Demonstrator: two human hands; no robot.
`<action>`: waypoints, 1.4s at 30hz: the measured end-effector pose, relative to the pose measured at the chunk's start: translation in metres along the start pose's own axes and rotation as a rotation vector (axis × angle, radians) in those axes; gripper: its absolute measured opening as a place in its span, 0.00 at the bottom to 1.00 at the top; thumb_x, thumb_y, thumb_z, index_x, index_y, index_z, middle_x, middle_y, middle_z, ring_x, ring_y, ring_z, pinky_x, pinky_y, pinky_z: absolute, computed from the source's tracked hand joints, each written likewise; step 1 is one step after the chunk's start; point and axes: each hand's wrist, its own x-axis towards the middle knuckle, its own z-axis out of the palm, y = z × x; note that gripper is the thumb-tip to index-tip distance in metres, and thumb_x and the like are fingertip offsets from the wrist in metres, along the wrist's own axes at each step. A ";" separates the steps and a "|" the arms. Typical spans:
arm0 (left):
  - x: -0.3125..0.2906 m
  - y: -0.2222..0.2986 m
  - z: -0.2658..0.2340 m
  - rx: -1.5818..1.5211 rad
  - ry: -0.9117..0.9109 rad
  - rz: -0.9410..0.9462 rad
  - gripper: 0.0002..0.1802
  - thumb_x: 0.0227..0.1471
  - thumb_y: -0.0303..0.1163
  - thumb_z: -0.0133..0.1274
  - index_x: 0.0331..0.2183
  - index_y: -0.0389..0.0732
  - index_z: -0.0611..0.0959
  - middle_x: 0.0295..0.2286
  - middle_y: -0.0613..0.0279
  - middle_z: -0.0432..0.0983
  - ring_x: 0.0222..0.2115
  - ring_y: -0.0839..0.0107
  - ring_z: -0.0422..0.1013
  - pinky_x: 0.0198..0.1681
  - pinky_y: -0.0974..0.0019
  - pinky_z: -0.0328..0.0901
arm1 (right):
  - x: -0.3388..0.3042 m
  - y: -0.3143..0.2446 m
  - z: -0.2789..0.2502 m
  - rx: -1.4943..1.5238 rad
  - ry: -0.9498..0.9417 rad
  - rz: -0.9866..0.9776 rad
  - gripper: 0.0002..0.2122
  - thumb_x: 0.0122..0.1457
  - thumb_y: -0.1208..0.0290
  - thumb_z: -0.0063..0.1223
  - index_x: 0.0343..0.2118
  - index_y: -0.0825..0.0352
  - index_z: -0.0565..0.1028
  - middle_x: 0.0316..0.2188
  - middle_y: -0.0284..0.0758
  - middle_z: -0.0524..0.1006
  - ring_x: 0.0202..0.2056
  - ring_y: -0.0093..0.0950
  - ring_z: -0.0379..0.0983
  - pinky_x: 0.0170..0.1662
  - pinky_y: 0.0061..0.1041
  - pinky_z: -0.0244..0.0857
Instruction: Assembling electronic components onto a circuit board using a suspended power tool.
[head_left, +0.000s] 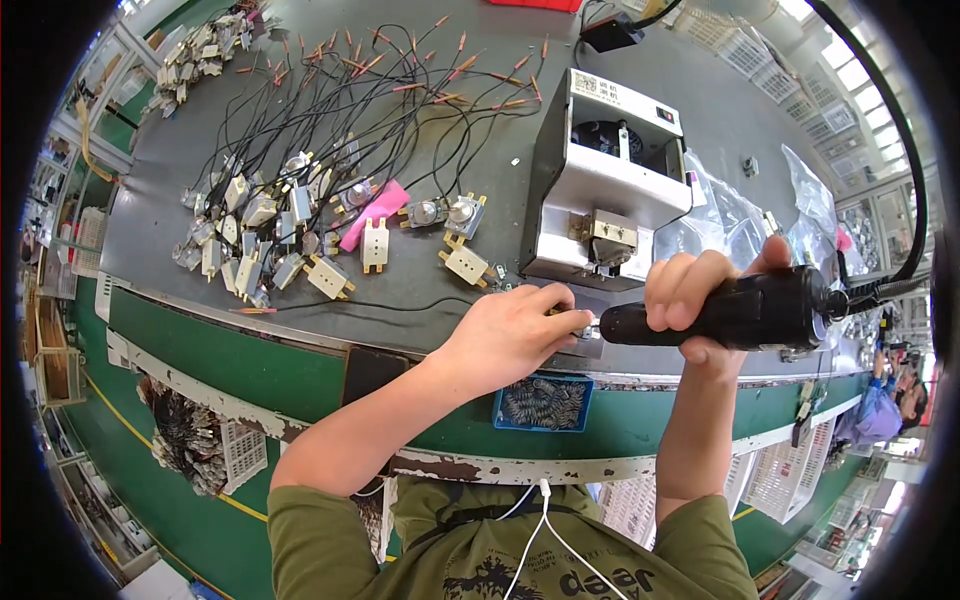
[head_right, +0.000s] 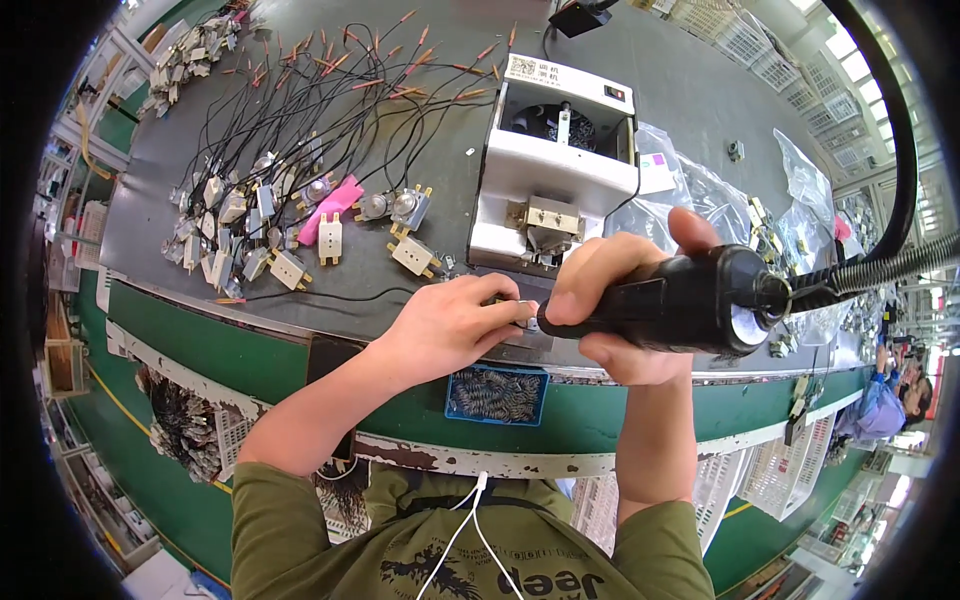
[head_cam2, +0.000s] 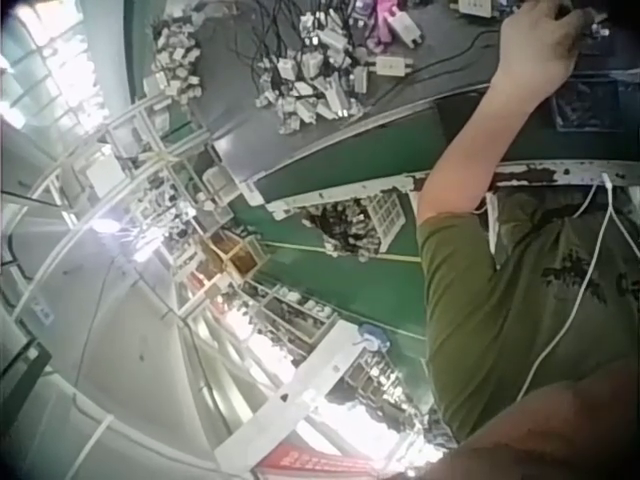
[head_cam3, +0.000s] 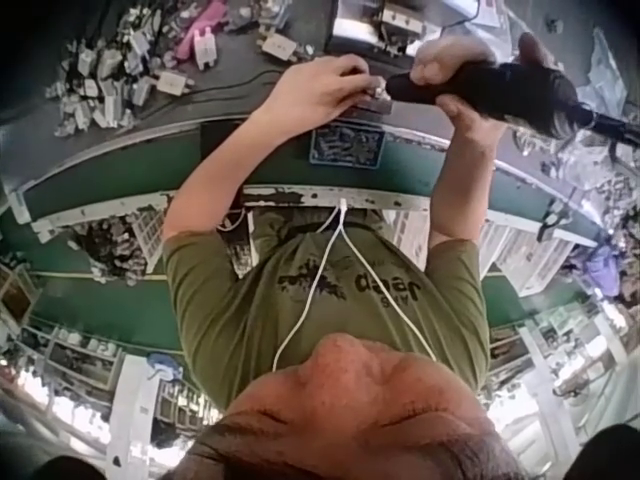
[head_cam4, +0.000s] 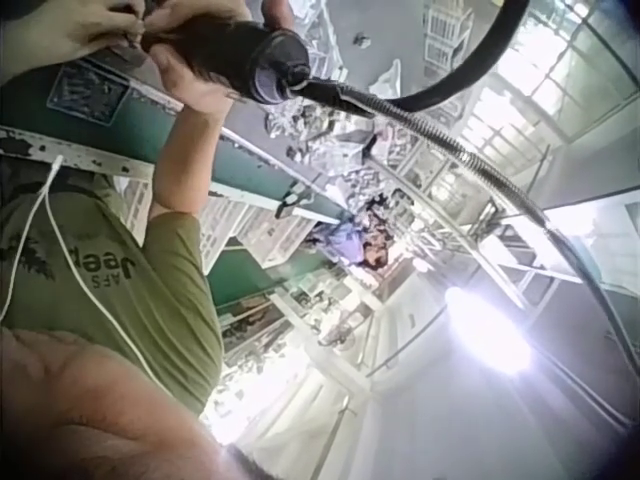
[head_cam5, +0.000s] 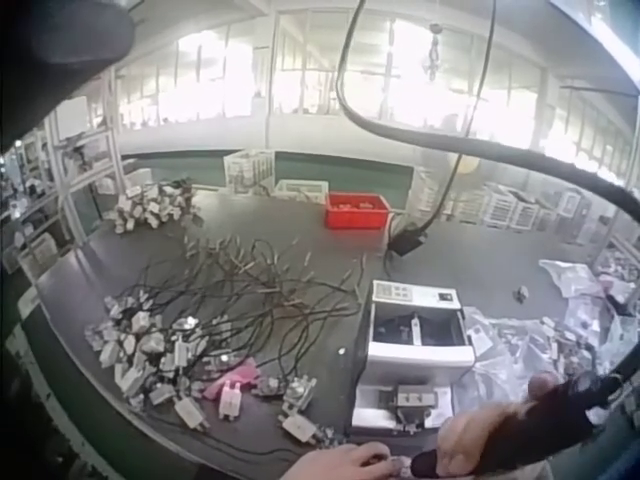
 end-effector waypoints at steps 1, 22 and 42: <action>0.000 0.001 0.000 0.001 0.002 -0.001 0.13 0.52 0.36 0.61 0.42 0.51 0.82 0.37 0.69 0.73 0.34 0.63 0.75 0.36 0.61 0.71 | 0.001 0.000 -0.001 0.029 -0.042 -0.003 0.51 0.50 0.83 0.65 0.71 0.55 0.42 0.31 0.44 0.77 0.31 0.33 0.77 0.36 0.30 0.76; 0.002 -0.007 0.000 0.001 0.011 0.051 0.14 0.51 0.35 0.61 0.42 0.48 0.82 0.36 0.67 0.73 0.34 0.63 0.74 0.36 0.61 0.71 | -0.006 -0.013 0.038 -0.223 0.232 0.103 0.49 0.58 0.73 0.64 0.71 0.40 0.38 0.30 0.37 0.73 0.22 0.26 0.71 0.26 0.27 0.67; -0.001 -0.003 0.003 0.013 0.029 0.072 0.14 0.49 0.33 0.62 0.41 0.47 0.82 0.37 0.67 0.75 0.34 0.62 0.75 0.38 0.60 0.70 | -0.011 -0.020 0.059 -0.415 0.450 0.142 0.51 0.52 0.85 0.63 0.68 0.56 0.35 0.32 0.43 0.79 0.23 0.25 0.75 0.29 0.22 0.73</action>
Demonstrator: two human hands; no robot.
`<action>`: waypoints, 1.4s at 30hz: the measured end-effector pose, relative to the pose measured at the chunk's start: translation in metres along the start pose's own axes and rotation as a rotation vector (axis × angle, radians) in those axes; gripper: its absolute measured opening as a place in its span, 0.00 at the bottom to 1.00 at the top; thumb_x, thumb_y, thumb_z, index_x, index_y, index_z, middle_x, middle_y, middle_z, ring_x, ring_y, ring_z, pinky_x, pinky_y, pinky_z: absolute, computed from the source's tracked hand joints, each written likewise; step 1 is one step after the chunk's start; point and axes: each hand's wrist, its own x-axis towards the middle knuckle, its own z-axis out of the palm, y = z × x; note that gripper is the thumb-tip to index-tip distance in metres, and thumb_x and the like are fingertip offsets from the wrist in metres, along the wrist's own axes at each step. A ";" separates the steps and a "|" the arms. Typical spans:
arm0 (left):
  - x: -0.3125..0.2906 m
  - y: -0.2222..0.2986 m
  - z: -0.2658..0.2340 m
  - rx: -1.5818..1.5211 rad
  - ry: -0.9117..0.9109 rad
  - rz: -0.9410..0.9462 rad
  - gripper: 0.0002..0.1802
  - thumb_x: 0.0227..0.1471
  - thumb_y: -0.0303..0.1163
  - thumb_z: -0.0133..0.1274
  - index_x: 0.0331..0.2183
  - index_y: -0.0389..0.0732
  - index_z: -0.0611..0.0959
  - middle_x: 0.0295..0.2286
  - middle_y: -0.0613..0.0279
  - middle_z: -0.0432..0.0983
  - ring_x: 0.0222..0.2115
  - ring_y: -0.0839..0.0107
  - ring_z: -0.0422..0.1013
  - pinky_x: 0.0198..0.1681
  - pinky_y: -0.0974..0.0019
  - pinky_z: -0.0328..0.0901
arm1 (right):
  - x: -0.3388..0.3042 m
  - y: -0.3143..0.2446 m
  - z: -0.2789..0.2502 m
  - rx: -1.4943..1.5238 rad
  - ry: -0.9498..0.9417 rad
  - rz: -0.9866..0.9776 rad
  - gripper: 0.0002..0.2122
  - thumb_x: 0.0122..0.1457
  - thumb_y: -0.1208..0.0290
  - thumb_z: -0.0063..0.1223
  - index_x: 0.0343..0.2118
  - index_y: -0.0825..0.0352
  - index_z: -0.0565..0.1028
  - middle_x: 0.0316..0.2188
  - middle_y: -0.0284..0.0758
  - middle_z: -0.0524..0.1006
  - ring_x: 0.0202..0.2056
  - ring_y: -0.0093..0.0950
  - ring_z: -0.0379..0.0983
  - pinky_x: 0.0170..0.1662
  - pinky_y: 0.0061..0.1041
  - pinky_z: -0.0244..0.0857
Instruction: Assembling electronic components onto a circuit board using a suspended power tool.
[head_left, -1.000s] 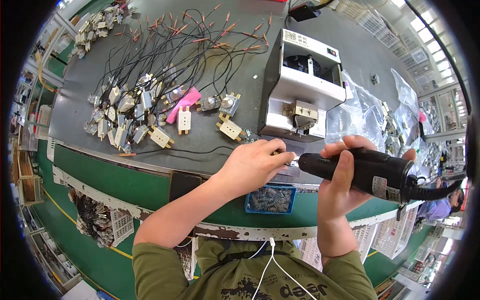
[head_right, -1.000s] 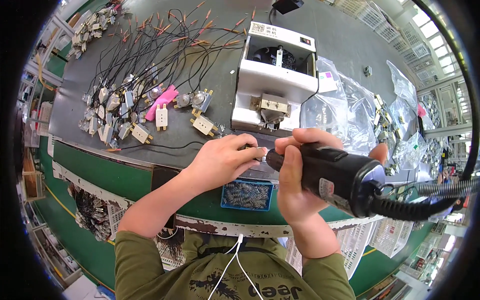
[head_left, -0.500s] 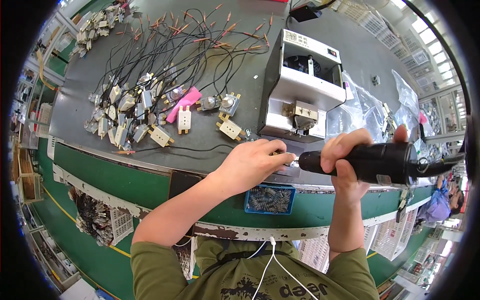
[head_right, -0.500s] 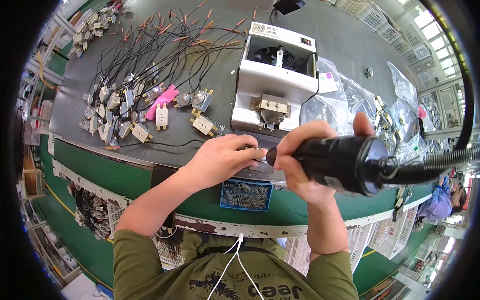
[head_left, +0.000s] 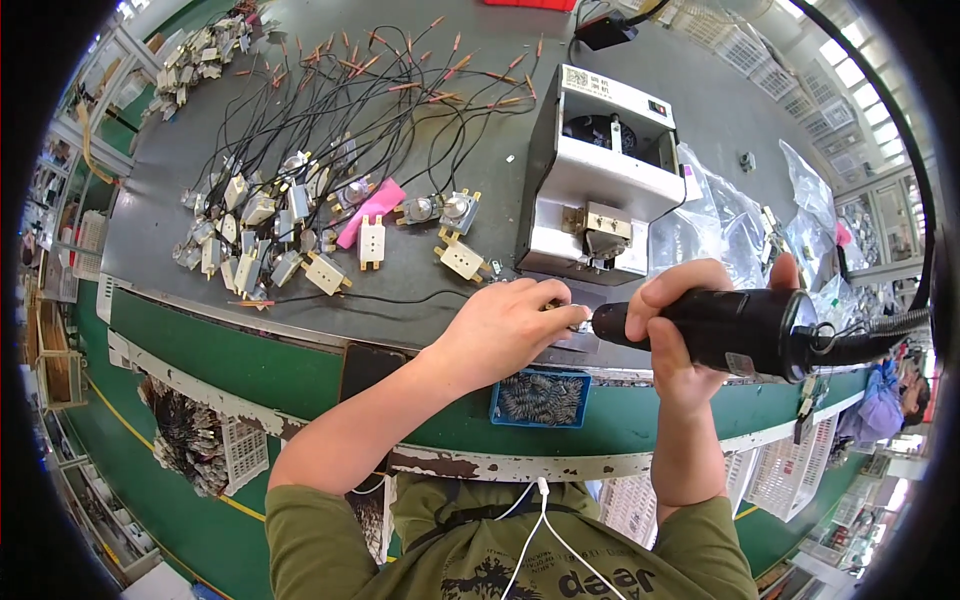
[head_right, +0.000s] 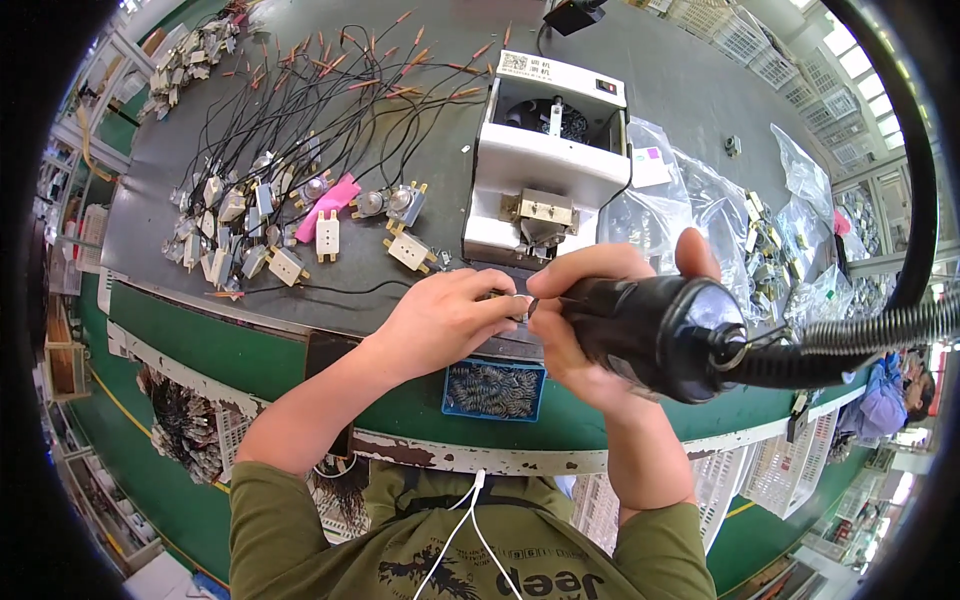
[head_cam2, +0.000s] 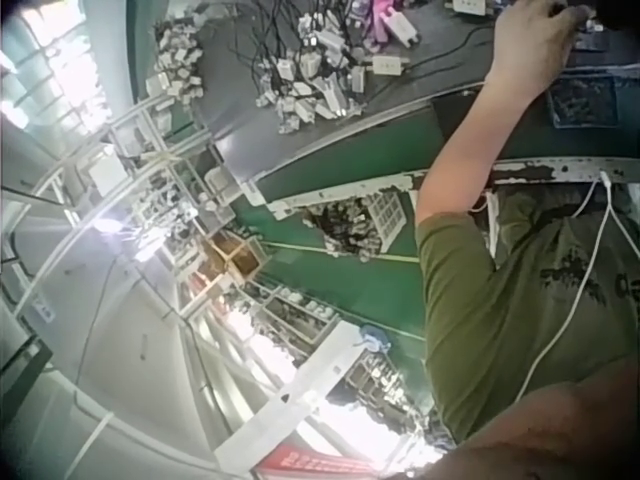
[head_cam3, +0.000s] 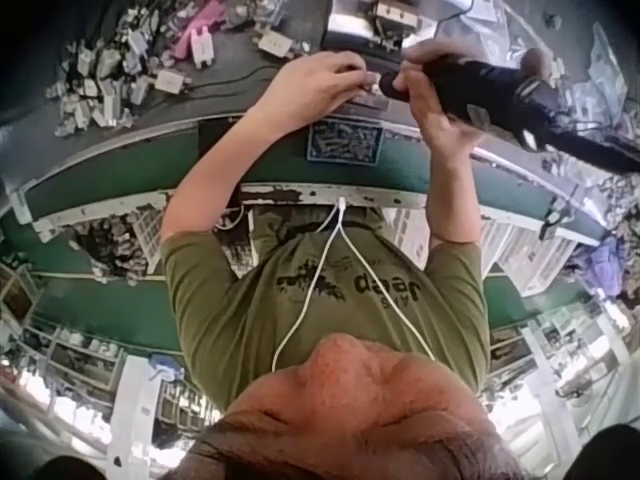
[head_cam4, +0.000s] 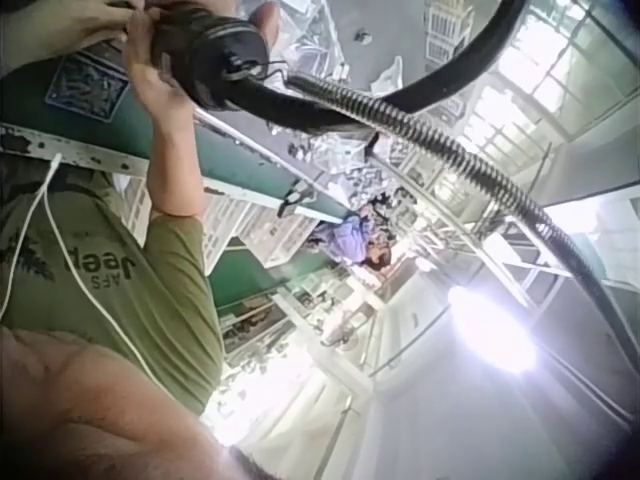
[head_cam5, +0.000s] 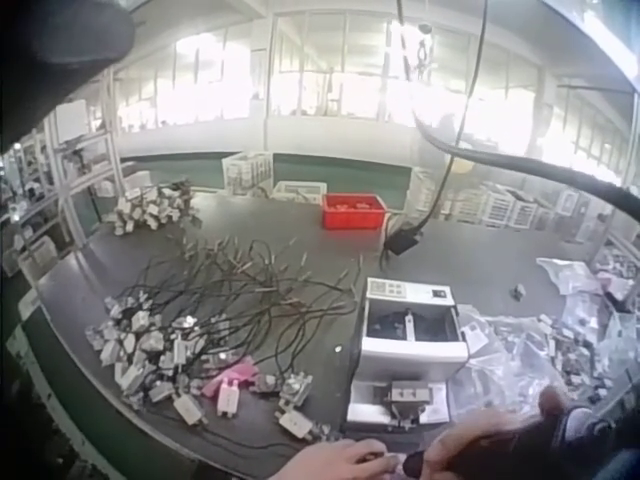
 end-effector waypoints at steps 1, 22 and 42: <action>0.000 0.000 0.000 -0.003 -0.001 -0.002 0.14 0.49 0.33 0.62 0.41 0.47 0.82 0.37 0.67 0.75 0.34 0.62 0.75 0.38 0.60 0.70 | 0.002 0.006 -0.008 -0.046 -0.072 -0.049 0.50 0.51 0.84 0.64 0.68 0.57 0.38 0.32 0.44 0.79 0.24 0.24 0.75 0.29 0.22 0.73; -0.004 0.001 -0.004 0.109 -0.010 0.008 0.18 0.49 0.34 0.63 0.44 0.51 0.82 0.39 0.69 0.74 0.34 0.63 0.74 0.40 0.58 0.68 | 0.017 -0.006 -0.004 -0.006 -0.049 -0.035 0.44 0.62 0.71 0.60 0.71 0.51 0.38 0.40 0.44 0.74 0.23 0.23 0.72 0.29 0.24 0.69; 0.002 0.029 -0.025 0.108 -0.014 -0.080 0.19 0.50 0.31 0.64 0.45 0.46 0.83 0.43 0.61 0.77 0.46 0.56 0.72 0.50 0.57 0.66 | 0.032 -0.049 -0.032 0.159 -0.062 0.143 0.44 0.62 0.34 0.43 0.71 0.59 0.44 0.48 0.55 0.74 0.34 0.37 0.78 0.38 0.33 0.74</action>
